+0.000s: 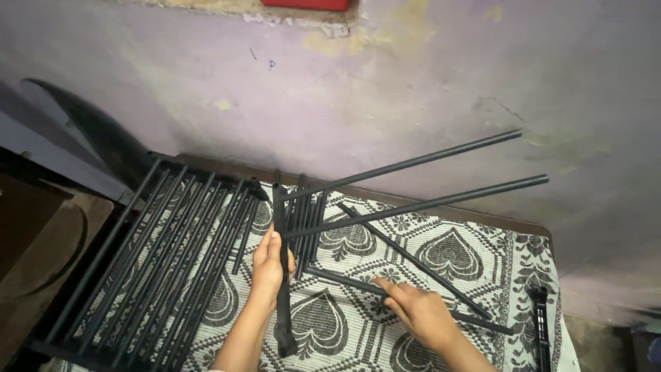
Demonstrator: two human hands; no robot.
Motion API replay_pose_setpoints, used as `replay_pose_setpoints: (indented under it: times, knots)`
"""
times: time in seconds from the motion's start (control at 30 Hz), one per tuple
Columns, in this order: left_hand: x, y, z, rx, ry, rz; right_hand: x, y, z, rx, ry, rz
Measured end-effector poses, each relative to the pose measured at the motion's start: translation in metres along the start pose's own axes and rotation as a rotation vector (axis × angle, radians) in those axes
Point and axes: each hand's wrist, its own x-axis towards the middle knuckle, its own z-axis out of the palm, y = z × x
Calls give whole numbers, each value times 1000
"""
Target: The person assembles a black metal frame by inserting horizontal bars into vertical side rails on a patterned table. They repeatedly pick up bars, align them, and slide them into place, forming a ladder-like structure. The person adjusts the frame and continues adding bars until the structure is complete.
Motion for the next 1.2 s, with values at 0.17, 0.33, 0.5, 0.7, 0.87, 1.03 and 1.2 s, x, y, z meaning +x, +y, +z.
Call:
replay_pose_setpoints:
  times: [0.17, 0.33, 0.5, 0.7, 0.87, 1.03, 1.2]
  knots:
    - [-5, -4, 10, -2, -35, 61, 0, -35, -22, -6, -50, -22]
    - [-16, 1, 15, 24, -90, 72, 0, -45, -38, 43, -41, -22]
    - [-24, 9, 18, 38, -113, 94, -1, -43, -52, 0, -74, 8]
    - [-26, 16, 22, -8, -97, 82, -7, -45, -55, -15, -35, 13]
    - [-26, 14, 22, 9, -104, 85, -10, -42, -50, -24, -28, -17]
    - [-25, 9, 23, 1, -112, 90, -15, -39, -48, -29, 3, -31]
    - [-24, 10, 25, 6, -105, 53, -11, -41, -49, -10, 11, -36]
